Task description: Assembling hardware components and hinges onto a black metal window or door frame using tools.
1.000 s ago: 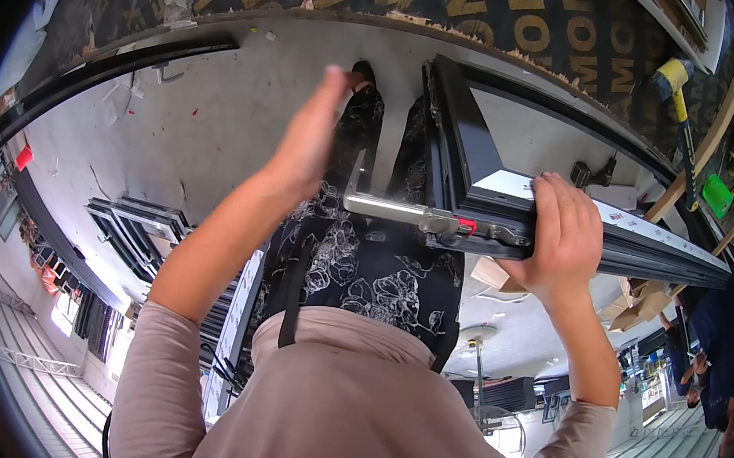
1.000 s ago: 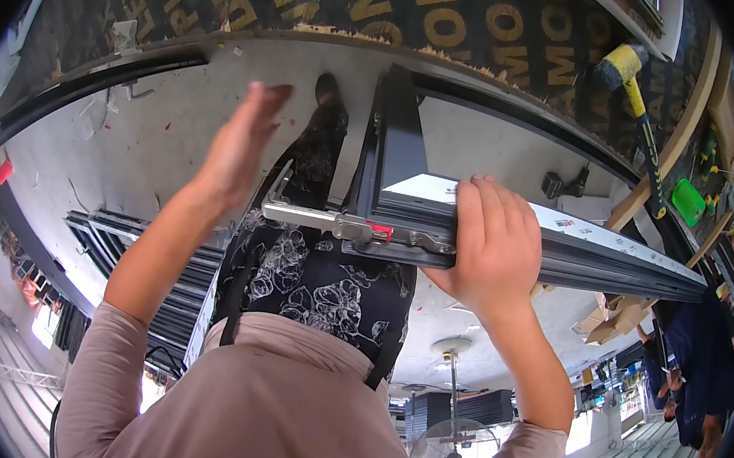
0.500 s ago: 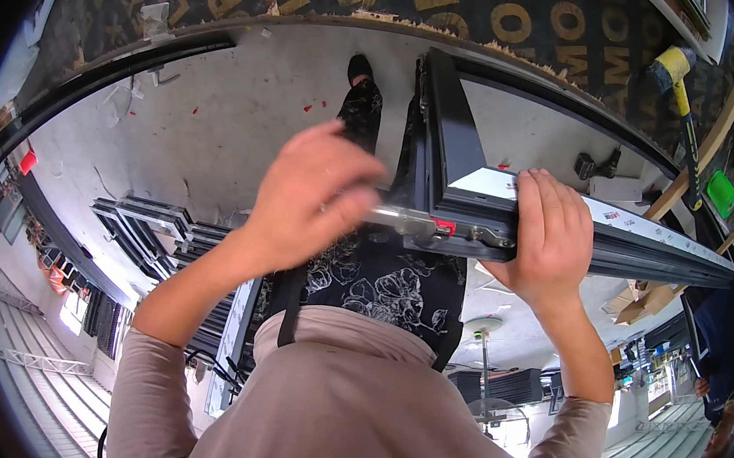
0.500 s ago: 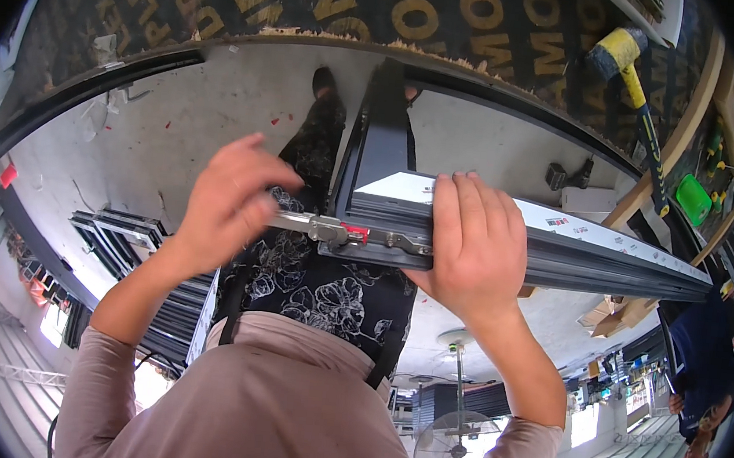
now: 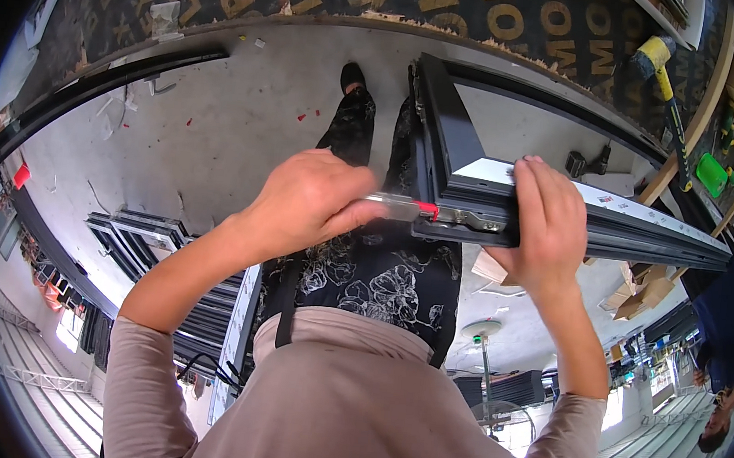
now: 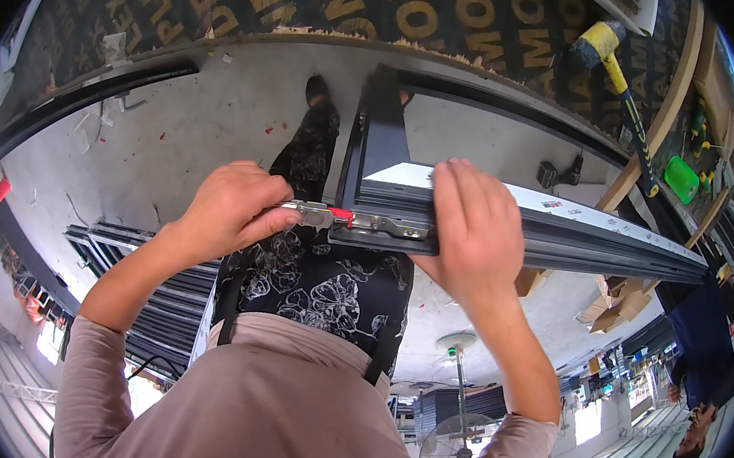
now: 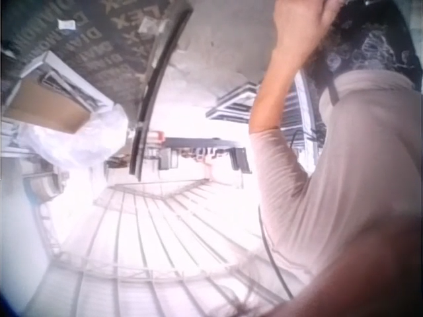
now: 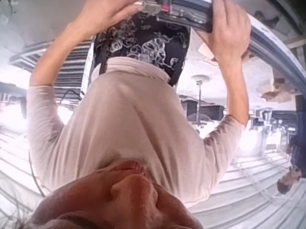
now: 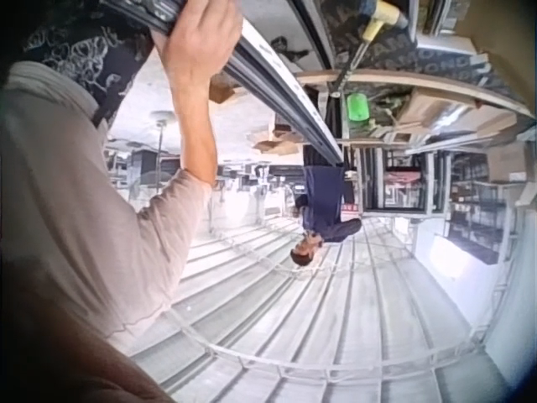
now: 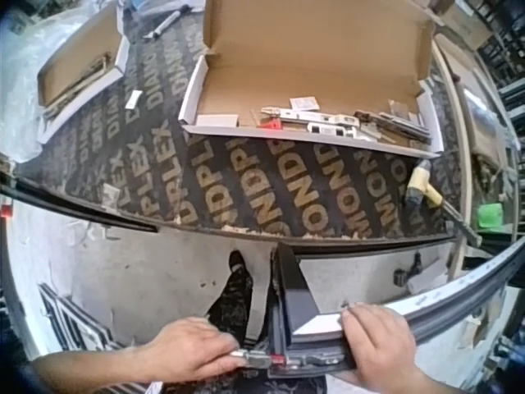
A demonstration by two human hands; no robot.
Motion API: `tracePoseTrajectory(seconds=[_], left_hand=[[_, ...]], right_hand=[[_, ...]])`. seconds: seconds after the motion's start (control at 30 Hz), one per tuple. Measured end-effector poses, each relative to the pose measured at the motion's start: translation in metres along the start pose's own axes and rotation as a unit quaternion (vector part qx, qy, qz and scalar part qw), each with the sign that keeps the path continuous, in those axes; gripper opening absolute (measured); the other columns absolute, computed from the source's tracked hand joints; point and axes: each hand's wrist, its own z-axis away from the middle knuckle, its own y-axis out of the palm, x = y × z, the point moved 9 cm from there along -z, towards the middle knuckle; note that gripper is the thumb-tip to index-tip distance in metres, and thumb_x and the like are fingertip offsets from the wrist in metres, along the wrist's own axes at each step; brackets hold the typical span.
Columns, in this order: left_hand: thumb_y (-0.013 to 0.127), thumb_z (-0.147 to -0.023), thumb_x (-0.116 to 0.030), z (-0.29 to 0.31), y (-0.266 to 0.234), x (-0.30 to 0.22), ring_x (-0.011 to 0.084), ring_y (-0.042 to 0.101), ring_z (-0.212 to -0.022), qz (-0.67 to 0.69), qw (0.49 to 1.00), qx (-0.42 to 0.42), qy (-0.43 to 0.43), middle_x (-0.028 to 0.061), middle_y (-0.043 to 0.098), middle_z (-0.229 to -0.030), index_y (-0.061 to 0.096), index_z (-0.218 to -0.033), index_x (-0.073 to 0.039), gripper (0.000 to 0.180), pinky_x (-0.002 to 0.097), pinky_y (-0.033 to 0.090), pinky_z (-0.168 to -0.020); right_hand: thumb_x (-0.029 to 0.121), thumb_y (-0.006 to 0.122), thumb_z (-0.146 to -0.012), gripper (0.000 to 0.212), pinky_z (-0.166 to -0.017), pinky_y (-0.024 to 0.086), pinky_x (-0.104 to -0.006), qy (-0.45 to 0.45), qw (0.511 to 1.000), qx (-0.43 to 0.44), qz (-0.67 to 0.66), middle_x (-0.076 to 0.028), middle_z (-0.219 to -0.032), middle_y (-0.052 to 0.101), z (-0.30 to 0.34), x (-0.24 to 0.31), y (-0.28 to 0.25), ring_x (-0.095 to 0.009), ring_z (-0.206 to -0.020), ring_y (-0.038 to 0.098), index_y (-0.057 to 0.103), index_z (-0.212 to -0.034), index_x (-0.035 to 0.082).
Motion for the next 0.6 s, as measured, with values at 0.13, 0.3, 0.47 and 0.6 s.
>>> tracePoseTrajectory(seconds=[0.13,0.3,0.47,0.6], left_hand=[[0.067,-0.087,-0.029,-0.005,0.004,0.000,0.0337,0.057,-0.066,0.011,1.000,0.006,-0.018,0.0118,0.055,-0.064,0.056,-0.076,-0.007,0.027,0.0435,0.044,-0.065],[0.067,-0.087,-0.028,-0.010,0.009,-0.004,0.0317,0.054,-0.063,0.016,1.000,0.002,-0.007,0.0098,0.053,-0.064,0.058,-0.080,-0.006,0.025,0.0411,0.042,-0.062],[0.067,-0.087,-0.027,-0.016,0.016,-0.004,0.0323,0.054,-0.064,0.012,0.999,0.027,-0.015,0.0103,0.053,-0.063,0.058,-0.081,-0.005,0.025,0.0415,0.042,-0.062],[0.067,-0.088,-0.027,-0.019,0.021,-0.003,0.0331,0.054,-0.063,0.048,0.998,0.021,-0.043,0.0107,0.054,-0.064,0.059,-0.081,-0.004,0.024,0.0415,0.042,-0.062]], right_hand=[[0.024,0.076,-0.075,0.037,-0.078,0.050,-0.0394,-0.077,0.985,-0.121,-0.098,-0.008,-0.103,0.061,0.011,0.051,-0.026,-0.026,-0.095,0.059,0.068,-0.106,0.005],[0.013,0.072,-0.070,0.030,-0.074,0.047,-0.0376,-0.022,0.986,-0.112,-0.122,-0.005,-0.099,0.061,0.014,0.057,-0.002,-0.024,-0.089,0.058,0.069,-0.099,0.006],[0.009,0.067,-0.066,0.025,-0.071,0.045,-0.0354,-0.028,0.978,-0.129,-0.162,-0.002,-0.092,0.062,0.010,0.049,0.000,-0.022,-0.086,0.058,0.068,-0.091,0.008],[0.009,0.067,-0.063,0.024,-0.072,0.046,-0.0353,-0.055,0.974,-0.136,-0.170,-0.001,-0.088,0.062,0.009,0.047,0.002,-0.021,-0.082,0.059,0.067,-0.088,0.007]])
